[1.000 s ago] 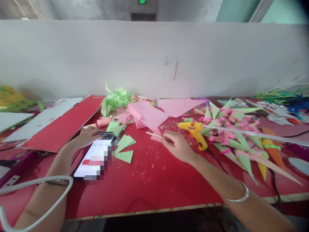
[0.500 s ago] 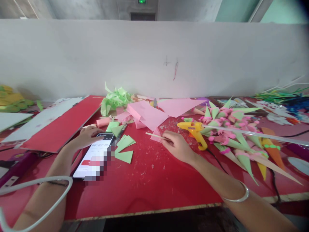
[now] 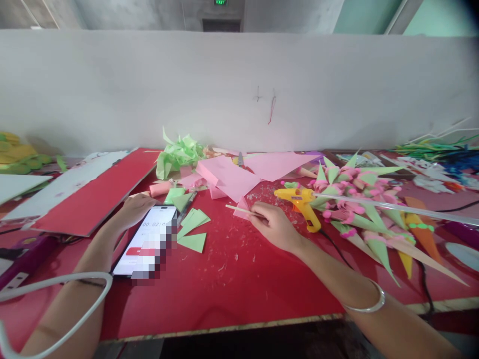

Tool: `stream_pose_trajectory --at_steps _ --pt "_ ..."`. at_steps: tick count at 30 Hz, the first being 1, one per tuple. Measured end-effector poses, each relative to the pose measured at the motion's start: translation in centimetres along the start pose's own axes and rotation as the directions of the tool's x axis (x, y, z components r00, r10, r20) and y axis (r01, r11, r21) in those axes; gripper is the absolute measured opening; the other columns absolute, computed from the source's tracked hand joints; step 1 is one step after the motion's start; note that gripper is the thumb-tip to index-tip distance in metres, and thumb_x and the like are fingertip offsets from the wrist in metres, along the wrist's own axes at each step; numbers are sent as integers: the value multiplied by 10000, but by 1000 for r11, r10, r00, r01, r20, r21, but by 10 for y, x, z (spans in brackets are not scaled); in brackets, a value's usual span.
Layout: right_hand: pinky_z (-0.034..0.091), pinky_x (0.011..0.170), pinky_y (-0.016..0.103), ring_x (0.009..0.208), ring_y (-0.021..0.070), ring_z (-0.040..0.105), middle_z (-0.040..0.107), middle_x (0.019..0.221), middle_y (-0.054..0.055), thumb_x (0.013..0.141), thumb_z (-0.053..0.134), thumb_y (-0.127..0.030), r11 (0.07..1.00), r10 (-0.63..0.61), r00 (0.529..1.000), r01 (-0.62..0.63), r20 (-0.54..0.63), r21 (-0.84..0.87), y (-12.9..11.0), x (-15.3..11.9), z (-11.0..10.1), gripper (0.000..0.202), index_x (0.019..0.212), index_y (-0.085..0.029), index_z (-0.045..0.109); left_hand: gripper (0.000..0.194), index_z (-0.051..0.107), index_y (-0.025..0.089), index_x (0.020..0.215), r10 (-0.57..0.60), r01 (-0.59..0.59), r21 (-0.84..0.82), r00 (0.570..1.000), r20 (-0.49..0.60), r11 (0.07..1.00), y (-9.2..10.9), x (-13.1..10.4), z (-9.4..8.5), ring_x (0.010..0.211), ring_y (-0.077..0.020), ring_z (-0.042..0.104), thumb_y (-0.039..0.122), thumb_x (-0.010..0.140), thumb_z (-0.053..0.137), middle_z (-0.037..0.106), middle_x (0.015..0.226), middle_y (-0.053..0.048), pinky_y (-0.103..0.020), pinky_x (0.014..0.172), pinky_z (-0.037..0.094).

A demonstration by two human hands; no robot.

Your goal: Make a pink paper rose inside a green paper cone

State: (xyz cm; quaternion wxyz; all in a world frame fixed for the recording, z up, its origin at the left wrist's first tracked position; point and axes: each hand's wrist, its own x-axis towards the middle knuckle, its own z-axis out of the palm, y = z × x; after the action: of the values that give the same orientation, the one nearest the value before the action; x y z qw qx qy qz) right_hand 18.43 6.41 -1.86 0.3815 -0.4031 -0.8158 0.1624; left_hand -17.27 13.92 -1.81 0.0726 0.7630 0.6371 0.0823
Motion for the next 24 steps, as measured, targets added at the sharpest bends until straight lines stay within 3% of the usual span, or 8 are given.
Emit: stream_pose_trajectory --at_steps 3,5,6,9,12,15,19,24 --pt "254 514 211 530 83 343 335 576 -40 814 393 -181 1000 -5 1000 5 9 -11 -1 0 0 258 582 -189 281 397 591 142 899 -11 10 -54 1000 -9 998 5 -5 -8 832 -176 524 370 813 277 599 900 -54 -256 744 379" --pt "260 523 210 540 86 352 347 579 -39 813 388 -166 1000 -7 1000 7 15 -13 -2 0 -1 241 593 -189 294 426 549 122 978 -40 34 -91 997 -61 995 22 -11 -18 823 -182 529 418 811 292 591 964 -74 -258 703 397" --pt "263 525 209 543 87 356 355 582 -38 815 384 -164 1000 -6 1000 7 16 -12 -2 -1 -1 229 601 -189 305 420 537 124 986 -44 32 -112 994 -101 993 35 -15 -24 832 -175 526 425 809 303 580 997 -76 -250 701 400" --pt "265 521 208 538 88 360 365 585 -38 821 374 -168 1000 -3 1000 3 13 -2 -2 -1 -2 201 625 -189 334 367 532 171 995 95 -139 -228 976 -196 964 90 -24 -37 774 -143 517 428 807 349 583 954 -43 -230 665 398" --pt "260 514 207 523 86 352 354 570 -43 831 363 -177 1000 6 1000 -5 -19 8 -1 -1 -3 216 619 -190 320 355 540 203 1002 282 -301 -356 953 -106 884 148 -28 -28 766 -142 523 427 731 494 597 907 -14 -231 661 404" --pt "263 512 208 522 87 359 354 567 -42 839 344 -179 1000 13 998 -12 -57 4 -1 -1 -3 227 616 -192 305 299 563 169 911 392 -347 -536 920 -32 770 185 -30 2 670 -128 537 397 723 515 607 778 -4 -229 624 418" --pt "282 519 208 530 91 384 387 572 -36 839 343 -177 1000 -6 1000 6 -15 -8 -4 -1 -3 229 610 -190 331 293 574 141 725 422 -342 -672 905 -48 657 197 -36 36 628 -123 543 365 806 404 606 674 -11 -232 621 421" --pt "349 630 221 681 118 481 514 718 15 860 332 -225 998 7 999 -5 34 -57 -3 -1 -4 202 743 -170 486 326 532 146 637 380 -342 -698 919 -107 629 185 -36 43 576 -97 517 310 843 339 562 608 6 -209 596 402"
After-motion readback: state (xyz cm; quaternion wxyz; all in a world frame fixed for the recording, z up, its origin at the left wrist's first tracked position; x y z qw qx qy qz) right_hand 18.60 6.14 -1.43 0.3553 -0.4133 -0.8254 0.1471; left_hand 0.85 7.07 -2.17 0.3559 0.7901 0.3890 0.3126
